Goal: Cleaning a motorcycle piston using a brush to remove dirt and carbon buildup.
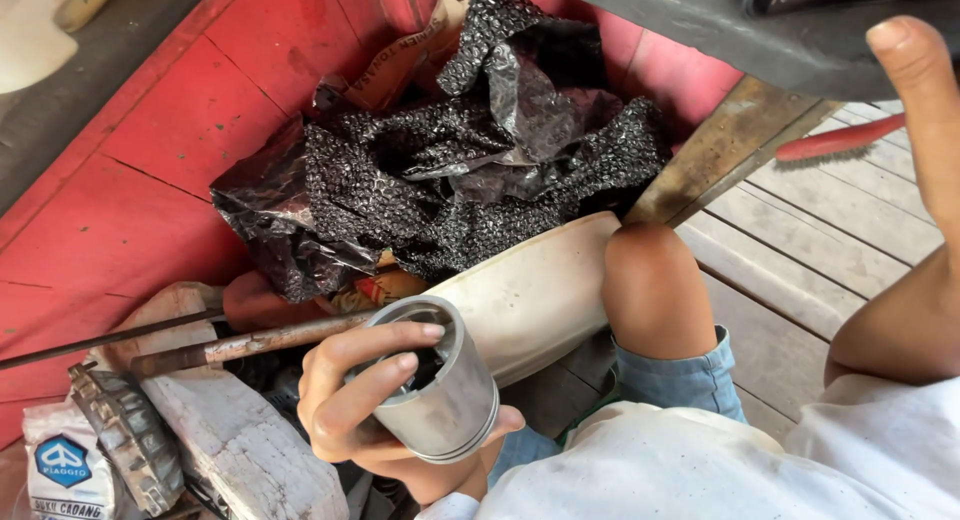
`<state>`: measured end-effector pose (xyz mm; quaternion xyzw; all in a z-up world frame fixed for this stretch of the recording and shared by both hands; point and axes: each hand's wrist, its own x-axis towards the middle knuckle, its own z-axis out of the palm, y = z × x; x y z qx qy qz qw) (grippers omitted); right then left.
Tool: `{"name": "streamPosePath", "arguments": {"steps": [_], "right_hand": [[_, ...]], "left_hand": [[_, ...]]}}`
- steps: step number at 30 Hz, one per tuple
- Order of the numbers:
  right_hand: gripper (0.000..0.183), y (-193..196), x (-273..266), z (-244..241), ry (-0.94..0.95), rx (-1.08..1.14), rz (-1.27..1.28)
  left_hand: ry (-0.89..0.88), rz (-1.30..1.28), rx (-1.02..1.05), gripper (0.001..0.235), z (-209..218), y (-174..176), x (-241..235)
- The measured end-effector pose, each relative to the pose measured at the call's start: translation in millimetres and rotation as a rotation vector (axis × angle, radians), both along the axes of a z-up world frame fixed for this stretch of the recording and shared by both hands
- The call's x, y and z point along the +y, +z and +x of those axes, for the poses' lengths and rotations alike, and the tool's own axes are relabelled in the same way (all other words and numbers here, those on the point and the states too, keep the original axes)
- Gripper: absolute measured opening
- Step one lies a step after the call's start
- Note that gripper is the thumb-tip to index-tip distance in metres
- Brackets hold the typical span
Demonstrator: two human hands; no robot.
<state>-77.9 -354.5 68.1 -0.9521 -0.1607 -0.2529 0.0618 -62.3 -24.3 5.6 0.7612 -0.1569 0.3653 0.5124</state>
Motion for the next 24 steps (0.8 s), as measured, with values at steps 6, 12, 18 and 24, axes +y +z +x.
{"name": "streamPosePath", "arguments": {"steps": [6,12,18,24], "right_hand": [[0.075,-112,-119,31,-0.441,-0.182,0.417],[0.069,-91,-91,27,-0.399,-0.233,0.344],[0.068,-101,-97,28,-0.407,-0.258,0.352],[0.069,-106,-103,29,-0.415,-0.246,0.401]], "left_hand": [[-0.055,-0.274,-0.203,0.064,9,-7,-19],[0.05,-0.431,-0.449,0.057,32,-7,-30],[-0.33,-0.013,-0.263,0.087,22,-30,49],[-0.25,-0.076,-0.249,0.08,15,-26,36]]}}
